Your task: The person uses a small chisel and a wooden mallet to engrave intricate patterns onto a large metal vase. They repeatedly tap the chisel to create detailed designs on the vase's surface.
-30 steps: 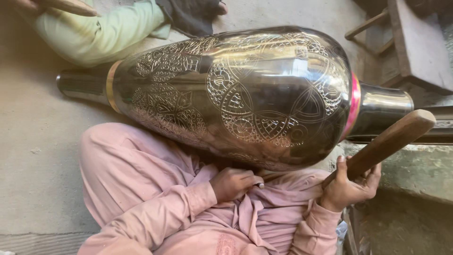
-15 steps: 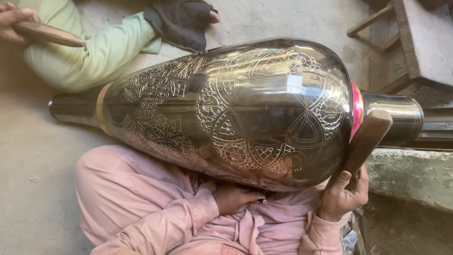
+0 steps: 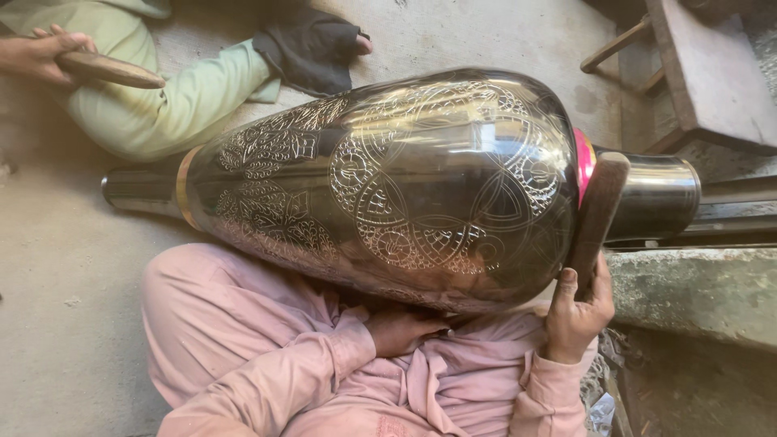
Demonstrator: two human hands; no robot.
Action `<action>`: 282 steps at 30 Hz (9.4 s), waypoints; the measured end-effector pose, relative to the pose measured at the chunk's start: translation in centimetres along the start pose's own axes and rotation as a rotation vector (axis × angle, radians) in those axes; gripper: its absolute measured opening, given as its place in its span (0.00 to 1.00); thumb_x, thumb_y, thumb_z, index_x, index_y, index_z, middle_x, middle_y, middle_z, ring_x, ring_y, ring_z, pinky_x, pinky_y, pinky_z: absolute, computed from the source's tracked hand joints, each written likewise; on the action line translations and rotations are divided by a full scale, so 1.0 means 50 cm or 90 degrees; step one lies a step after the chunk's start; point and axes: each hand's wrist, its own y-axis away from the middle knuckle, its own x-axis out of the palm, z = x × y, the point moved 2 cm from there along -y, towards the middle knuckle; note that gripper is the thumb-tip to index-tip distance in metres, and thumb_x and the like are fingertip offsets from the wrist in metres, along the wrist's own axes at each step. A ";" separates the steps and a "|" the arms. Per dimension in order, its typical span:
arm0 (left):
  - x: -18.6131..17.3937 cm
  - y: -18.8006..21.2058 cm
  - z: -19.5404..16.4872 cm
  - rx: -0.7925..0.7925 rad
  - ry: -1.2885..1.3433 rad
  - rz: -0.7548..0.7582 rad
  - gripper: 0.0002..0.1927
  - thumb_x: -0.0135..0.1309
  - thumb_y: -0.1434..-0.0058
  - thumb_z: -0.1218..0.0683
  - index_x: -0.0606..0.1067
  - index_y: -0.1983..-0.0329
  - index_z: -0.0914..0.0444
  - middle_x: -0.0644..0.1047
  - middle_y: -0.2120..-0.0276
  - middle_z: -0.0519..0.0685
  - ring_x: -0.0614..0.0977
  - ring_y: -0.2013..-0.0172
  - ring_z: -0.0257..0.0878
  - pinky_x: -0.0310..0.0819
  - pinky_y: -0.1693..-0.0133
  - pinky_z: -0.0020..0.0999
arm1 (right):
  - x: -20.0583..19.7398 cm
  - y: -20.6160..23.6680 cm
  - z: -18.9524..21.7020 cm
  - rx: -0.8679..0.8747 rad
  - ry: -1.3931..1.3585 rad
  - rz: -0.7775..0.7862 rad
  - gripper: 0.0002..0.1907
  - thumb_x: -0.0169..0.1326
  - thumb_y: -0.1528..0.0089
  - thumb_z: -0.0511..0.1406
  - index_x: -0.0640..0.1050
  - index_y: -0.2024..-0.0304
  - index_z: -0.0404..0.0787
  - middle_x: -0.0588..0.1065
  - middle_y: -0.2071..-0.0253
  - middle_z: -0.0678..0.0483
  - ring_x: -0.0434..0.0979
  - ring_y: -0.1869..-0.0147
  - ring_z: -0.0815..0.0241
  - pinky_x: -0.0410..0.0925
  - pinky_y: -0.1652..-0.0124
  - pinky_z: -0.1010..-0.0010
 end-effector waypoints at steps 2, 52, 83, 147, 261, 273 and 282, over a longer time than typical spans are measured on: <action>0.001 -0.007 0.005 -0.083 0.047 0.132 0.23 0.51 0.35 0.55 0.74 0.35 0.52 0.80 0.50 0.60 0.83 0.56 0.57 0.76 0.53 0.52 | 0.001 -0.002 -0.001 0.017 0.002 0.010 0.28 0.56 0.27 0.39 0.69 0.30 0.28 0.75 0.44 0.50 0.75 0.45 0.63 0.69 0.45 0.74; -0.170 -0.088 -0.105 -0.098 0.314 -0.349 0.12 0.61 0.36 0.65 0.74 0.52 0.66 0.81 0.57 0.53 0.86 0.59 0.37 0.85 0.58 0.27 | -0.001 0.001 -0.019 0.000 0.100 0.028 0.26 0.55 0.29 0.32 0.69 0.30 0.35 0.77 0.47 0.47 0.77 0.48 0.60 0.70 0.49 0.71; -0.229 -0.275 -0.030 -0.169 0.123 -0.656 0.10 0.63 0.39 0.63 0.76 0.56 0.68 0.82 0.62 0.55 0.86 0.61 0.45 0.80 0.56 0.38 | -0.011 -0.122 0.528 -0.785 0.683 0.127 0.19 0.62 0.34 0.37 0.82 0.41 0.62 0.74 0.70 0.58 0.68 0.74 0.63 0.67 0.71 0.68; -0.318 -0.360 -0.033 -0.046 0.210 -0.345 0.21 0.65 0.36 0.60 0.69 0.45 0.61 0.82 0.62 0.50 0.88 0.62 0.40 0.85 0.61 0.34 | -0.040 -0.157 0.524 -0.582 0.878 0.174 0.25 0.58 0.34 0.27 0.83 0.35 0.50 0.75 0.65 0.52 0.74 0.66 0.56 0.66 0.62 0.66; -0.371 -0.537 -0.045 0.123 0.072 0.360 0.19 0.64 0.41 0.59 0.79 0.46 0.55 0.83 0.67 0.46 0.84 0.67 0.40 0.77 0.64 0.38 | -0.042 0.005 0.070 -0.065 0.085 -0.183 0.32 0.62 0.40 0.17 0.76 0.33 0.35 0.78 0.53 0.52 0.77 0.57 0.67 0.71 0.54 0.77; -0.379 -0.539 -0.062 0.088 0.066 0.427 0.23 0.64 0.45 0.61 0.80 0.47 0.51 0.84 0.66 0.43 0.85 0.66 0.37 0.77 0.61 0.36 | -0.025 0.018 0.053 -0.086 0.085 -0.223 0.33 0.63 0.39 0.18 0.76 0.32 0.36 0.77 0.51 0.53 0.79 0.55 0.66 0.74 0.54 0.75; -0.378 -0.539 -0.067 0.103 0.064 0.462 0.21 0.64 0.45 0.60 0.80 0.48 0.52 0.84 0.65 0.42 0.85 0.64 0.37 0.78 0.59 0.36 | 0.006 0.025 0.040 -0.015 0.018 -0.288 0.28 0.62 0.41 0.19 0.75 0.39 0.34 0.76 0.64 0.55 0.76 0.68 0.65 0.69 0.68 0.73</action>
